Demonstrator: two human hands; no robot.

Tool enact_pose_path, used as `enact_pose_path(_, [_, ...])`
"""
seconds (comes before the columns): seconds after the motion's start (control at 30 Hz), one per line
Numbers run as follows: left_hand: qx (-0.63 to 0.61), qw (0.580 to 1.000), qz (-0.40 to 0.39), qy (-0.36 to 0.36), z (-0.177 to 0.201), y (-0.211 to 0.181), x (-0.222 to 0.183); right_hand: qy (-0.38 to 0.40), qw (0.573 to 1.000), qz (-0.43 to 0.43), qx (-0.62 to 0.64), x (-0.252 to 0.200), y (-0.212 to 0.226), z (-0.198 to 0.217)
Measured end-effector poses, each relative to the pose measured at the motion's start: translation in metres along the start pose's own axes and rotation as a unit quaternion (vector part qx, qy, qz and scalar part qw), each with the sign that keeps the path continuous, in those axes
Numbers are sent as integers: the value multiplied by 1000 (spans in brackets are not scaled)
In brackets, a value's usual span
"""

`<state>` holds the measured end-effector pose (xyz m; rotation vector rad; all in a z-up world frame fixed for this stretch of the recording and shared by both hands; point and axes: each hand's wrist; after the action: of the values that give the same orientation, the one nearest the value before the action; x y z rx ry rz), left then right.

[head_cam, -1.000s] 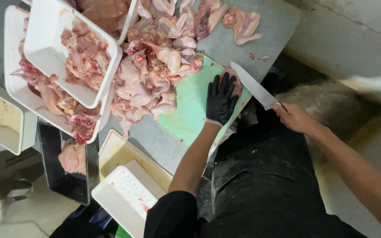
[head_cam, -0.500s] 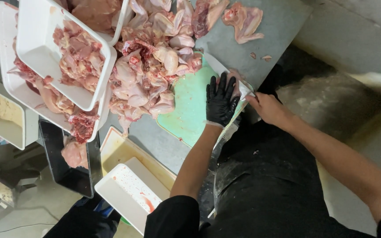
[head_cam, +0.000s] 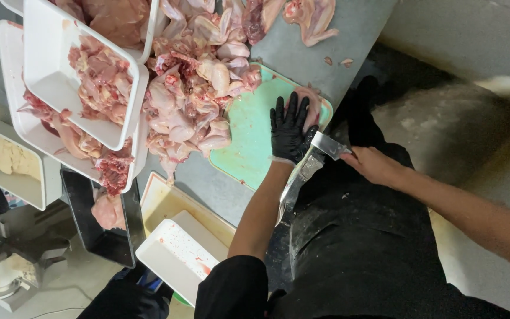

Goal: A person is cutting raw chicken breasts into smaller pieces using a knife on a cutting board in a food production environment.

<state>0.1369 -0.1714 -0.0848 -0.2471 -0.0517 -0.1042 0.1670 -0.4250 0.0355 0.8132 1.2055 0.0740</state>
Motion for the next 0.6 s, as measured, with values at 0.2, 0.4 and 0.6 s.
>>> enact_pose_path(0.2, [15,1000,0,-27,6,-5,2,44,999,-4,15,-23,-17,-11])
enact_pose_path(0.4, [7,998,27,50,-17,19,1,99,994,-11,-39,-28,-45,-19])
enact_pose_path(0.6, [-88,971,213,-58,-27,85,-4,195,959,40,-202,-32,-69,-20])
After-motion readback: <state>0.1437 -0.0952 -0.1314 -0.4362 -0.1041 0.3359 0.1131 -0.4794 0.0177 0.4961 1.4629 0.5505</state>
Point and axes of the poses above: each hand's wrist, its own x-axis towards the middle knuckle, its own z-axis out of the back of the hand, y = z × x, and after that the axes turned 3 degrees about -z, right-handed
